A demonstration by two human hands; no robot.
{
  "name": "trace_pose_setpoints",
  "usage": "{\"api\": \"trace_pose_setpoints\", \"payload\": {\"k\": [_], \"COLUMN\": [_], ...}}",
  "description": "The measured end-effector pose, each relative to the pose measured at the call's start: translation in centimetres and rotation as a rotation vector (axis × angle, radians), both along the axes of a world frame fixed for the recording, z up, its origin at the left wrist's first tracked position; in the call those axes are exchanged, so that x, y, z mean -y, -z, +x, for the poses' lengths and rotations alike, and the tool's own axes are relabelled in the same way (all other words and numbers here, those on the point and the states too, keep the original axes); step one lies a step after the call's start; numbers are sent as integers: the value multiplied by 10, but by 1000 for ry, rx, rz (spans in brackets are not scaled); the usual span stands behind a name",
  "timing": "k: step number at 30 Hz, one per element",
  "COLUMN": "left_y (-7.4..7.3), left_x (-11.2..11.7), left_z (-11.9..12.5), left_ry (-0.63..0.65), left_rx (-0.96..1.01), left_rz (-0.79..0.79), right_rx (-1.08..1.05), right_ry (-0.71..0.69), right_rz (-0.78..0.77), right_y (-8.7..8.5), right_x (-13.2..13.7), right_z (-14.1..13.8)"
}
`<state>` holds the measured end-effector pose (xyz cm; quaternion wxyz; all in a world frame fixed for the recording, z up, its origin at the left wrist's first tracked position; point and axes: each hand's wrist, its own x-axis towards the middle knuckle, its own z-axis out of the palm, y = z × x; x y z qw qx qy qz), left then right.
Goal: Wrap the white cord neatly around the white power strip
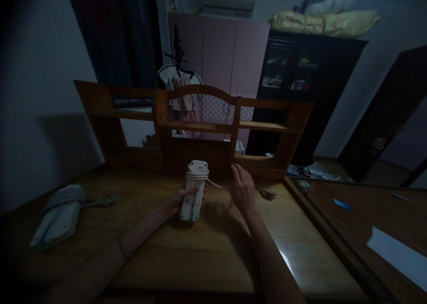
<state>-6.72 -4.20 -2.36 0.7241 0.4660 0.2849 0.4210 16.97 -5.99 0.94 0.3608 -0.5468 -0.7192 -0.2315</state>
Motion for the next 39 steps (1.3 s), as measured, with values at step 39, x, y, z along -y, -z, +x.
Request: {"api": "trace_pose_setpoints", "payload": {"k": [39], "left_y": [5], "left_x": [-24], "left_z": [-18], "left_ry": [-737], "left_rx": [-1268], "left_rz": [866], "right_rx": [164], "right_ry": [-259], "right_rz": [-298], "right_y": [37], "right_x": [-23], "right_z": [-3]}}
